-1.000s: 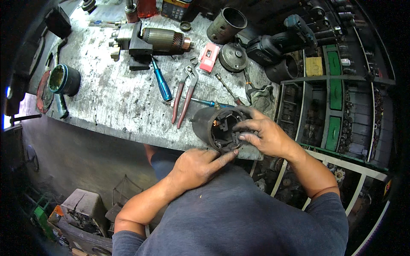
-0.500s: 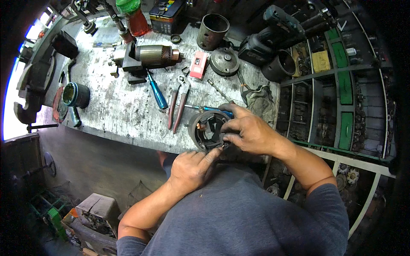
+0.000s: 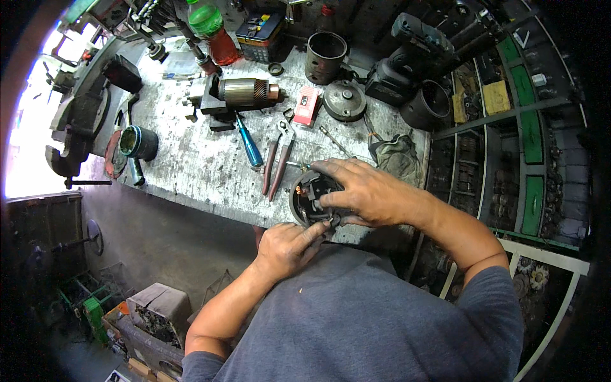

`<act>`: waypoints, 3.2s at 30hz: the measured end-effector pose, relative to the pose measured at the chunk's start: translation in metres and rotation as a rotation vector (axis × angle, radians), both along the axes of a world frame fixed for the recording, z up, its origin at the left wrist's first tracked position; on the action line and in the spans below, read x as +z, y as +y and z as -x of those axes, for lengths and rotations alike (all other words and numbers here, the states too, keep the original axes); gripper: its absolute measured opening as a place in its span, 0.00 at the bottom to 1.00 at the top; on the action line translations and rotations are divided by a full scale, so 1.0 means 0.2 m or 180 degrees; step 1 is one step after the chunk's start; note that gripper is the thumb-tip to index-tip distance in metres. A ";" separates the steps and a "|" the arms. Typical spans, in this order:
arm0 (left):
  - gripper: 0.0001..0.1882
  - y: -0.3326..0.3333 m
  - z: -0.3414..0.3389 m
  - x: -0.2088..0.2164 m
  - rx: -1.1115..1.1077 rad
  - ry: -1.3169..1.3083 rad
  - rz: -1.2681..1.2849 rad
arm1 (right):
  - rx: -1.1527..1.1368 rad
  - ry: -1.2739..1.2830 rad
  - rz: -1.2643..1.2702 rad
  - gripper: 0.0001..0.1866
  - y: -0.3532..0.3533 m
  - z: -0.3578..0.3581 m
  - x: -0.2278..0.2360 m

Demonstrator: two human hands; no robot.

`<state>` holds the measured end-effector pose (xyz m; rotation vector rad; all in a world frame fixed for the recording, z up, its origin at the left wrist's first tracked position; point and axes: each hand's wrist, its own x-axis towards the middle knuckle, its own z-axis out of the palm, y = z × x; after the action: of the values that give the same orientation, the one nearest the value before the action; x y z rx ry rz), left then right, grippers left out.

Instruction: The person assembles a circular mechanical component on a workbench, inserting small metal pieces into slots and adjusting their positions by hand. The person repeatedly picks up, places, and repositions the parts within the housing.

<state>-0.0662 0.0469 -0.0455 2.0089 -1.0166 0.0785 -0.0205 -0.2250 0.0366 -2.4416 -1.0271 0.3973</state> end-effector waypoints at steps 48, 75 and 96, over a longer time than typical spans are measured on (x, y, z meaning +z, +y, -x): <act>0.31 0.09 -0.01 -0.19 -0.0181 0.0774 0.0453 | -0.0833 0.2357 0.1648 0.20 0.23 -0.21 0.20; 0.38 0.05 -0.04 0.09 -0.0297 0.1351 -0.0777 | -0.0106 -0.0131 0.0158 0.27 -0.02 0.05 -0.06; 0.30 0.23 0.01 0.10 0.1005 0.1850 -0.0227 | -0.0894 -0.0230 -0.0229 0.37 0.01 0.29 -0.06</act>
<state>-0.0687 0.0934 -0.0259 2.0607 -0.3374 -0.3586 -0.0782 -0.2226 0.0243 -2.5028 -0.6978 0.1764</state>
